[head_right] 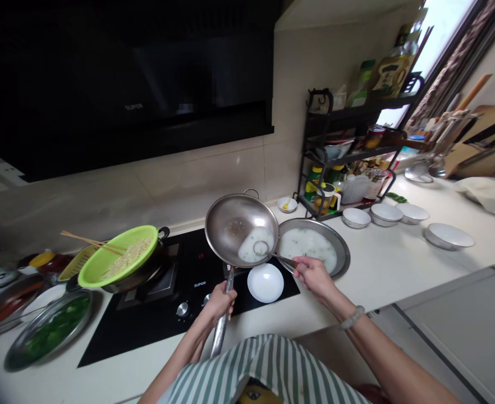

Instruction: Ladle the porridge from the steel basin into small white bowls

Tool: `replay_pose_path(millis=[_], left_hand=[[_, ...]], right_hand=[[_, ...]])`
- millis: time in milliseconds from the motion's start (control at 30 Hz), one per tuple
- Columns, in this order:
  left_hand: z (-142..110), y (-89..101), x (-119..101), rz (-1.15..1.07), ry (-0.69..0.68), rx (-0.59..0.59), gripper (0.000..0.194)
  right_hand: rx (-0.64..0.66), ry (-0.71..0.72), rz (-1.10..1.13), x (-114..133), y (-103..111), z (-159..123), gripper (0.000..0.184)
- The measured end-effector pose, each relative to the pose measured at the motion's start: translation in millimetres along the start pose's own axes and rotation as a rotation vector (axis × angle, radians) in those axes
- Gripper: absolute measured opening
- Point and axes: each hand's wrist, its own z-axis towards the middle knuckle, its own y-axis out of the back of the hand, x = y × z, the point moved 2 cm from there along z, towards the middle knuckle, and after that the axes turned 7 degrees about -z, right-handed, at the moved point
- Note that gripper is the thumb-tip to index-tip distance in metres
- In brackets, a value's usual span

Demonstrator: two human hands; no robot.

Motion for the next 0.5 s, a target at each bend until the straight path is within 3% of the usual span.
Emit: replay_pose_path(millis=[500], left_hand=[[0.7, 0.0, 0.1, -0.005, -0.007, 0.016, 0.02]], right_hand=[[-0.001, -0.019, 0.083, 4.3, 0.9, -8.2, 0.023]])
